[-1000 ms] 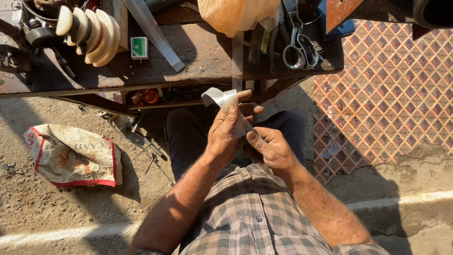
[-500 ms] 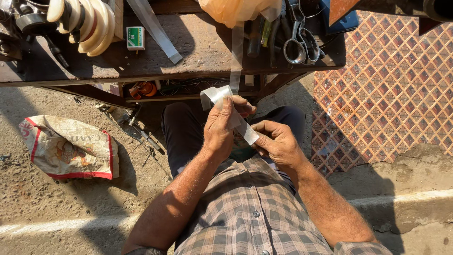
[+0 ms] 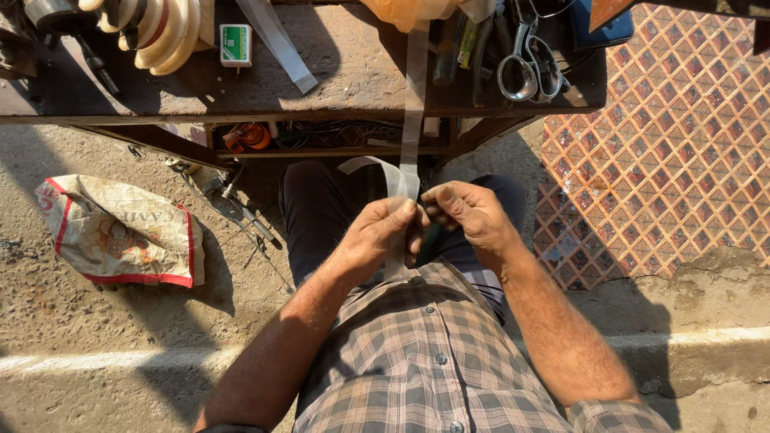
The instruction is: The person sits at an outdoor workbench handling translucent plastic strips. They pull strips from a pile, cut them to length with scissors, gather and knot strips together by hand, and place the finished tied bundles on the bench.
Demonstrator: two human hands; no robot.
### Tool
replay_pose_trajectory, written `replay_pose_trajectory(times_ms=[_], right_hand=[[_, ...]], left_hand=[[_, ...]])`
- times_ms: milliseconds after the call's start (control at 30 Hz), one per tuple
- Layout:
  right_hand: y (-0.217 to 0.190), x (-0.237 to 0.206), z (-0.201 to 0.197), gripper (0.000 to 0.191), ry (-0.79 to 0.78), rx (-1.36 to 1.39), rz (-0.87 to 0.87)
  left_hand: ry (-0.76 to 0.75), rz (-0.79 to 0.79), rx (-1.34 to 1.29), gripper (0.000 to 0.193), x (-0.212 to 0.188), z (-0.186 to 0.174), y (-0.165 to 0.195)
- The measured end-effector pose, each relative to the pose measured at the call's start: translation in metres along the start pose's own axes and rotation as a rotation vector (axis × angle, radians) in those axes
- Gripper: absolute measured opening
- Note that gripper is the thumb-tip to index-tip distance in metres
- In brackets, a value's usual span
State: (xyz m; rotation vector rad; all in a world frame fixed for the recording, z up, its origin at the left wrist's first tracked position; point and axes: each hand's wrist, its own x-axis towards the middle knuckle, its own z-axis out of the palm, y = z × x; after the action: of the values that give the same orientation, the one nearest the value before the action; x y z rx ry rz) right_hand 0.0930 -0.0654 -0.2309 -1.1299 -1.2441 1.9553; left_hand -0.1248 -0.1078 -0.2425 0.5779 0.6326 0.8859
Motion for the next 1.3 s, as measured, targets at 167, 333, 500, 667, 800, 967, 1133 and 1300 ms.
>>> replay_pose_trajectory(times_ms=[167,333,500,667,800,967,1133,1300], right_hand=[[0.011,0.041,0.023,0.041,-0.188,0.167,0.192],[0.006,0.055,0.038,0.034,-0.192,0.144,0.141],[0.018,0.058,0.043,0.026,0.031,0.224,0.209],[0.032,0.057,0.036,0.022,0.169,0.127,0.149],[0.028,0.049,0.034,0.020,0.143,0.055,0.184],[0.017,0.038,0.045,0.022,-0.097,-0.016,0.205],[0.006,0.036,0.041,0.021,-0.158,0.028,0.188],[0.002,0.013,0.036,0.041,-0.174,0.020,0.108]], left_hand=[[-0.049,-0.133,0.015,0.046,-0.014,-0.010,-0.005],[0.009,-0.074,-0.076,0.051,-0.037,-0.022,-0.008],[0.112,-0.085,0.139,0.051,-0.052,-0.037,-0.014],[0.251,-0.074,0.130,0.050,-0.060,-0.058,-0.026],[0.324,0.261,0.208,0.047,-0.073,-0.074,-0.011],[0.147,0.426,0.465,0.044,-0.060,-0.056,-0.001],[0.033,0.269,-0.068,0.050,-0.019,-0.034,0.000],[0.067,0.317,-0.172,0.052,0.010,-0.011,-0.001]])
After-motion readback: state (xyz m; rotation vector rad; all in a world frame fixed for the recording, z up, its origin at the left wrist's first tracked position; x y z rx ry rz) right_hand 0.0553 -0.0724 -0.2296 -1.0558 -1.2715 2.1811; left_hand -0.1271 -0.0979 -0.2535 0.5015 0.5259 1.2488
